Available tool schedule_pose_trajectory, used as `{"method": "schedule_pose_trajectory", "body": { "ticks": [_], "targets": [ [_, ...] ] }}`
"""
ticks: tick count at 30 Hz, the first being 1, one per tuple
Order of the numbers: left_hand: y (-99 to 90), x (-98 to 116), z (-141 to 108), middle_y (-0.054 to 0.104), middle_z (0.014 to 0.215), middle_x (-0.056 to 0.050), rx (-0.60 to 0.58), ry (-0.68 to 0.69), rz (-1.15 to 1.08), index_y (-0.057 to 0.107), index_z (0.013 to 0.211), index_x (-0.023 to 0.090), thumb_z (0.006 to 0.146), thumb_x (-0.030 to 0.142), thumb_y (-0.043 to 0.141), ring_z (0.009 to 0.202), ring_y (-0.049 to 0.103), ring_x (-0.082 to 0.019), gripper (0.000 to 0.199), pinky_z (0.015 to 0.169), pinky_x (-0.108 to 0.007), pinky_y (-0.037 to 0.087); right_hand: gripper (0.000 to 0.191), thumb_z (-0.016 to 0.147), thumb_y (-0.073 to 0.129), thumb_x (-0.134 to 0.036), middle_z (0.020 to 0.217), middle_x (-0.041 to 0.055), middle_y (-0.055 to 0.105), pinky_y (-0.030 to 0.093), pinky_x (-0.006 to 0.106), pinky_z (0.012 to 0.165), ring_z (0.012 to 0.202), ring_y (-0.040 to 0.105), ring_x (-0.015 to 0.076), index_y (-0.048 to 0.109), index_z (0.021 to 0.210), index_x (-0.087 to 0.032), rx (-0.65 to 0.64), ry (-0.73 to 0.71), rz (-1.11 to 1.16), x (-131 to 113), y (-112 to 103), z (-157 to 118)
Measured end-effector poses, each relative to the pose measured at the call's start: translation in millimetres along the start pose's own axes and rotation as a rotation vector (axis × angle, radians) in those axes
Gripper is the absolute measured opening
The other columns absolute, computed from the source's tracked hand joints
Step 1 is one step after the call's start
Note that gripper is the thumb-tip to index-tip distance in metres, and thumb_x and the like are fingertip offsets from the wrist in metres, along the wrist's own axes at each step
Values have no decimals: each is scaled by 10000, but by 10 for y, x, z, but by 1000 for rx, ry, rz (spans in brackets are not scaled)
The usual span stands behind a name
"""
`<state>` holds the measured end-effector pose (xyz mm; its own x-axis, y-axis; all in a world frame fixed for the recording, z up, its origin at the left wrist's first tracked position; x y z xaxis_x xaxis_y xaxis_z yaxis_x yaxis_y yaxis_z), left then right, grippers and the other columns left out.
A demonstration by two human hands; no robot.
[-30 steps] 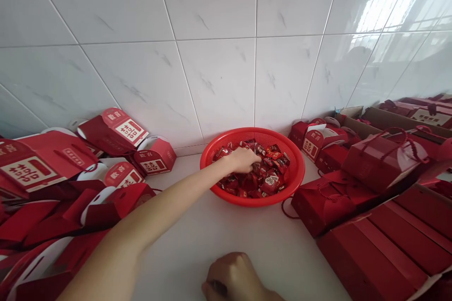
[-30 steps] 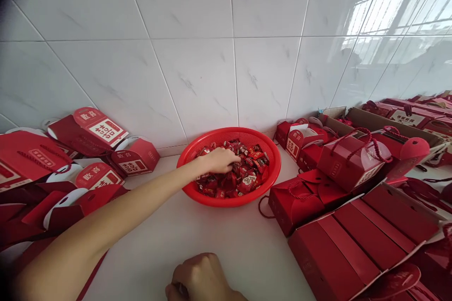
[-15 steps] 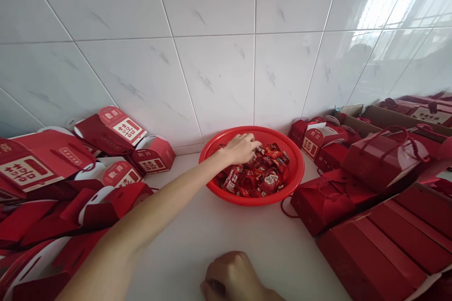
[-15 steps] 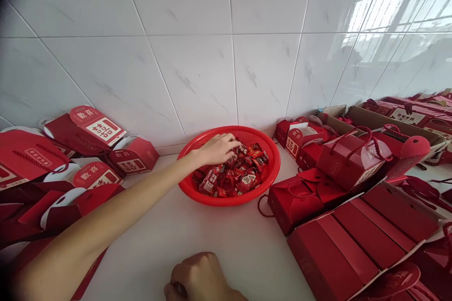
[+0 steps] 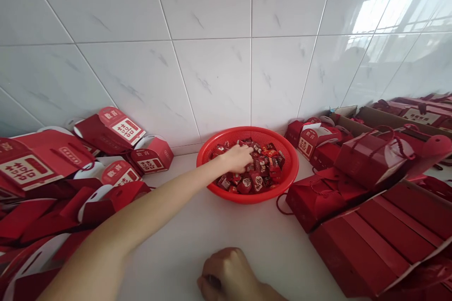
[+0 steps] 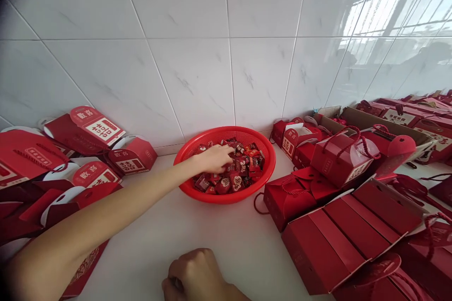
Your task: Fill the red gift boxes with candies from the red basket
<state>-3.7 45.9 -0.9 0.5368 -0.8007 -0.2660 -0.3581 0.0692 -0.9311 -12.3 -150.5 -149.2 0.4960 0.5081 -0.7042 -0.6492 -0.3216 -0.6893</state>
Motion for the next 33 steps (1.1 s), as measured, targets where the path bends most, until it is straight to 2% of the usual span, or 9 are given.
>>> {"method": "schedule_pose_trajectory", "body": {
  "ticks": [5, 12, 15, 18, 21, 23, 25, 28, 33],
  "targets": [
    [123, -274, -125, 528, 1442, -87, 1, -94, -127, 727, 1151, 263, 878, 246, 588, 1255, 561, -317, 307, 1071, -480, 442, 159, 789, 658, -242, 634, 9, 666, 301, 228, 535, 521, 457, 100, 614, 647, -187, -1, -18, -14, -55, -46, 11],
    [204, -302, -268, 268, 1652, -85, -11, -156, -377, 613, 1363, 308, 922, 535, 553, 1473, 331, -359, 500, 1149, -502, 359, 147, 772, 645, -206, 632, 8, 678, 277, 236, 526, 505, 452, 94, 595, 635, -186, 6, -28, -48, -85, -75, 18],
    [181, -300, -378, 364, 1603, -126, 84, -140, -465, 573, 1409, 252, 944, 525, 518, 1433, 404, -325, 543, 1138, -451, 378, 145, 773, 640, -203, 640, 10, 684, 273, 237, 527, 506, 467, 97, 594, 636, -186, 4, -42, -63, -91, -83, 17],
    [107, -191, -395, 607, 1393, -111, 207, -53, -512, 701, 1235, 210, 947, 386, 535, 1254, 583, -264, 376, 1068, -369, 440, 139, 776, 632, -195, 653, 7, 693, 270, 238, 529, 513, 479, 96, 594, 643, -186, 17, -49, -58, -84, -78, 16],
    [18, 80, -241, 735, 1165, -63, 288, 150, -481, 783, 992, 220, 889, 188, 564, 1111, 647, -216, 245, 1024, -315, 445, 135, 773, 628, -185, 652, 6, 694, 270, 238, 531, 519, 490, 97, 593, 643, -185, 31, -54, -55, -64, -53, 20],
    [-10, 306, -78, 769, 1022, -42, 262, 316, -389, 790, 886, 233, 855, 120, 560, 1036, 654, -211, 259, 980, -310, 451, 125, 769, 628, -180, 652, 9, 693, 274, 236, 533, 524, 499, 100, 599, 647, -184, 39, -60, -58, -50, -36, 23],
    [-1, 468, 87, 770, 1011, -38, 170, 356, -301, 782, 959, 252, 822, 131, 599, 1016, 646, -229, 259, 895, -316, 475, 121, 765, 631, -182, 651, 13, 690, 276, 235, 532, 524, 497, 101, 601, 648, -184, 44, -65, -57, -41, -27, 21],
    [13, 534, 234, 742, 1103, -65, 77, 273, -108, 761, 1057, 270, 774, 187, 686, 1079, 622, -265, 305, 919, -356, 460, 135, 756, 637, -186, 637, 7, 676, 273, 236, 529, 512, 461, 95, 581, 633, -185, 51, -61, -32, -39, -33, 6],
    [10, 302, 219, 661, 1220, -152, 20, 11, 30, 755, 1091, 205, 763, 299, 733, 1155, 577, -323, 343, 999, -454, 424, 174, 749, 644, -205, 605, -11, 627, 264, 236, 520, 520, 416, 96, 542, 609, -192, 66, -36, 13, 0, 0, -14]
  ]
}}
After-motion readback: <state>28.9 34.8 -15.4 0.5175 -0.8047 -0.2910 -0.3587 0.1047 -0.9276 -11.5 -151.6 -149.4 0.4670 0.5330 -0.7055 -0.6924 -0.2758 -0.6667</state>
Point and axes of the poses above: each hand's wrist, its own z-axis towards the middle knuckle, its own y-axis out of the palm, x = y × z, the point moved 3 cm from there along z, towards the middle knuckle
